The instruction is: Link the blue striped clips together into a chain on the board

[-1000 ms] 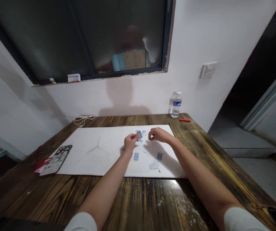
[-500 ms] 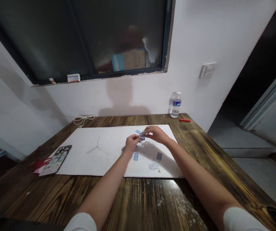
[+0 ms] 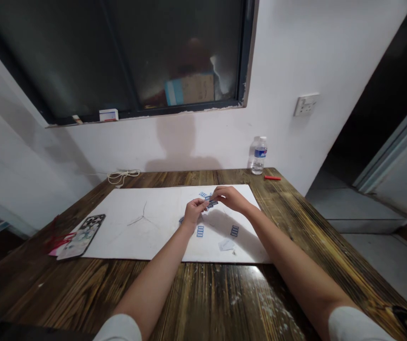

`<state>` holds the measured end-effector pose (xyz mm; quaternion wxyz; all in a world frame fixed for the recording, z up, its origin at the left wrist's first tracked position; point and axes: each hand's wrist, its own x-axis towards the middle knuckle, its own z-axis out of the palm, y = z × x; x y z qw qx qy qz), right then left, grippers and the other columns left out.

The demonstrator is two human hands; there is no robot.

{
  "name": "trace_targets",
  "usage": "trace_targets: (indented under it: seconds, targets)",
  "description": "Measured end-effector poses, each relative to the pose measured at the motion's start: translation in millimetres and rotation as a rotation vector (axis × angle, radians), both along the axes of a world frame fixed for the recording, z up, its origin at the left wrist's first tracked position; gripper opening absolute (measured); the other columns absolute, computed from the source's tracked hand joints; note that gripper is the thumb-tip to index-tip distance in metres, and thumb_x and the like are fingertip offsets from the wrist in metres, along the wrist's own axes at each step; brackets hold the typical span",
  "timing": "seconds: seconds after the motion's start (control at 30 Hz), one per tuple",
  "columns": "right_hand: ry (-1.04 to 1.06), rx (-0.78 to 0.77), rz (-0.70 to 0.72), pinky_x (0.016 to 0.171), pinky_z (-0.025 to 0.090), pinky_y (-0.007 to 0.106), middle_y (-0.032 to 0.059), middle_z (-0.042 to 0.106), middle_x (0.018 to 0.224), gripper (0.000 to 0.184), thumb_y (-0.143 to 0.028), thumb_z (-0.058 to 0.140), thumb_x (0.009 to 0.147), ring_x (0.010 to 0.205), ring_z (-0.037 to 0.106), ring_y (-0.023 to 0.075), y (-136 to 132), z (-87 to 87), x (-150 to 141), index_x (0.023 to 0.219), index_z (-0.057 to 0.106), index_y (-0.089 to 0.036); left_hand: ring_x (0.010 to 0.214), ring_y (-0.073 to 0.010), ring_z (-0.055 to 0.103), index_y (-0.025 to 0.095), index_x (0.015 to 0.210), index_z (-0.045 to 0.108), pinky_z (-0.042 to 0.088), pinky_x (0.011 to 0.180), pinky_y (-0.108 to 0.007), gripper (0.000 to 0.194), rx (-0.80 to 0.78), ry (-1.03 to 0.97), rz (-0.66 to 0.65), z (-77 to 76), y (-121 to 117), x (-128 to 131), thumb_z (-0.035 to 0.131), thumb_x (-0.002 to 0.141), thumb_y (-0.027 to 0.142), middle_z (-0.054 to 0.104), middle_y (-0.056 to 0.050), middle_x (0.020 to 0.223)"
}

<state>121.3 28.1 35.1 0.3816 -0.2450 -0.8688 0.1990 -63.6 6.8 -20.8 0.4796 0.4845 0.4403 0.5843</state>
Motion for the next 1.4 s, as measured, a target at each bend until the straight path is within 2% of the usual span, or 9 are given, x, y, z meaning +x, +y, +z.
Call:
trace_targets:
  seconds: [0.13,0.23,0.37,0.47,0.63,0.73,0.8,1.0,1.4]
  targets:
    - [0.004,-0.096,-0.045,0.068,0.046,0.025,0.0028,0.069,0.079,0.01,-0.019,0.06,0.082,0.071,0.062,0.0143,0,-3.5,-3,0.088,0.068,-0.02,0.049,-0.0104,0.05,0.016,0.061,0.065,0.038,0.053,-0.025,0.036,0.006,0.0,-0.014,-0.6,0,1,0.084,0.05,0.045,0.057,0.001,0.05]
    - [0.018,-0.184,-0.098,0.064,0.044,0.023,-0.0015,0.067,0.072,0.024,-0.019,0.066,0.076,0.064,0.06,0.0127,-2,-6.1,-5,0.099,0.062,-0.021,0.05,-0.0099,0.049,0.016,0.061,0.065,0.038,0.055,-0.025,0.035,0.021,-0.008,-0.041,-0.4,-1,2,0.084,0.05,0.043,0.058,0.001,0.051]
    - [0.059,-0.244,-0.153,0.06,0.042,0.022,-0.0032,0.065,0.066,0.022,-0.018,0.069,0.071,0.06,0.058,0.0115,-1,-10.4,-8,0.09,0.06,-0.021,0.052,-0.0103,0.049,0.015,0.06,0.067,0.039,0.056,-0.025,0.035,0.027,0.028,-0.055,1.0,-3,2,0.084,0.051,0.044,0.058,0.001,0.052]
    - [0.143,-0.345,-0.178,0.057,0.042,0.022,-0.0028,0.063,0.062,0.023,-0.027,0.074,0.067,0.058,0.057,0.0117,4,-17.0,-12,0.082,0.059,-0.019,0.053,-0.011,0.05,0.016,0.063,0.069,0.039,0.056,-0.025,0.036,0.032,0.057,-0.05,1.6,-4,2,0.084,0.052,0.047,0.06,0.0,0.054]
    - [0.268,-0.578,-0.065,0.056,0.045,0.025,-0.001,0.062,0.059,0.036,-0.045,0.075,0.065,0.057,0.059,0.0141,16,-27.5,-10,0.083,0.062,-0.016,0.053,-0.011,0.051,0.015,0.066,0.071,0.04,0.057,-0.025,0.035,0.02,0.029,-0.018,1.4,-3,2,0.084,0.052,0.045,0.063,-0.001,0.058]
    - [0.116,-0.47,-0.142,0.061,0.045,0.026,0.0021,0.067,0.069,0.028,-0.04,0.072,0.07,0.064,0.061,0.0147,23,-27.8,4,0.085,0.067,-0.016,0.052,-0.01,0.05,0.016,0.065,0.07,0.04,0.055,-0.024,0.033,0.009,0.011,0.033,0.2,-1,1,0.084,0.052,0.043,0.061,0.0,0.056]
    - [-0.152,-0.325,-0.228,0.064,0.043,0.025,0.0021,0.069,0.078,0.023,-0.03,0.076,0.067,0.067,0.06,0.0144,26,-27.1,16,0.088,0.071,-0.019,0.052,-0.0095,0.05,0.016,0.066,0.07,0.04,0.054,-0.023,0.033,0.004,0.01,0.064,-1.4,1,0,0.083,0.053,0.043,0.06,0.0,0.056]
    - [-0.67,-0.215,-0.342,0.073,0.044,0.027,0.0078,0.068,0.099,0.042,-0.024,0.084,0.058,0.087,0.062,0.0228,29,-31.4,31,0.099,0.074,-0.023,0.053,-0.0099,0.051,0.016,0.068,0.07,0.042,0.054,-0.023,0.034,0.018,0.037,0.067,-5.3,4,-1,0.082,0.055,0.045,0.062,0.0,0.059]
    - [-0.828,-0.31,-0.328,0.072,0.044,0.024,0.0106,0.07,0.104,0.034,-0.022,0.074,0.067,0.089,0.065,0.0223,23,-29.8,22,0.101,0.072,-0.016,0.053,-0.0102,0.051,0.016,0.067,0.069,0.041,0.055,-0.023,0.034,0.024,0.067,0.082,-3.2,2,-1,0.083,0.055,0.044,0.059,0.001,0.056]
